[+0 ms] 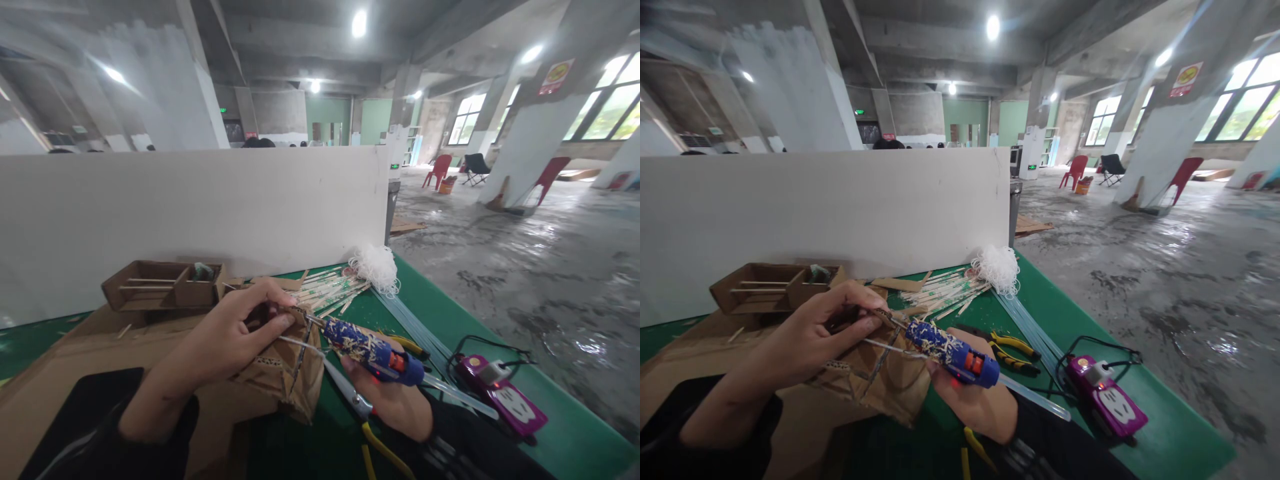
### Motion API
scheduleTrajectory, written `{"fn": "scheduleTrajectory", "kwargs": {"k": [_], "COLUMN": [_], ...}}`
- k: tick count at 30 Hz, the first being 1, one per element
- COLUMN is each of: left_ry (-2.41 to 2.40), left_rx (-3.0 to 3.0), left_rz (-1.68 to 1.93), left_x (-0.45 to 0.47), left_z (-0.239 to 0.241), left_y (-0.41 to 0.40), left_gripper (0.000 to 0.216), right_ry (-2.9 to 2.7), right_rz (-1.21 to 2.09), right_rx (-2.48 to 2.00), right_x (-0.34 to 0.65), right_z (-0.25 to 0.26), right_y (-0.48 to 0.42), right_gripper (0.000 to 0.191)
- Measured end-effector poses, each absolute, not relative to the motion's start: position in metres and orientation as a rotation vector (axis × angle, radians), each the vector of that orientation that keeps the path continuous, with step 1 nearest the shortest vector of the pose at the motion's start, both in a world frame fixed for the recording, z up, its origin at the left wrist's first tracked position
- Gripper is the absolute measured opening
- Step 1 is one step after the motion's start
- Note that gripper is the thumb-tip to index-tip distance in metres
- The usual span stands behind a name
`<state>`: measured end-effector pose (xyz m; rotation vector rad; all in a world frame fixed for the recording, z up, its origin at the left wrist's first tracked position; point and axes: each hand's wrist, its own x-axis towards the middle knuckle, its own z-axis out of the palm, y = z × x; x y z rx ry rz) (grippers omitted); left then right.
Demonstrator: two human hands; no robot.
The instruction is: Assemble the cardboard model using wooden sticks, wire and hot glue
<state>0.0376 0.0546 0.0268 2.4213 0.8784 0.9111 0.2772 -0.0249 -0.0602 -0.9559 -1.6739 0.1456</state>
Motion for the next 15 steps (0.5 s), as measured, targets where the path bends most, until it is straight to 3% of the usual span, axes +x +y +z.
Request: {"fn": "scheduleTrajectory", "kwargs": {"k": [15], "left_ry": [0.899], "left_rx": [2.43], "left_rz": [0.892], "left_x": [0.0406], "left_z": [0.0298], "left_y": [0.053], "left_gripper": [0.011], "right_ry": [-1.719], "right_rz": [0.059], "right_rx": [-0.966], "right_x": [0.2782], "right_z": [-0.0546], "right_y": [-0.0264], "right_gripper": [0.029]}}
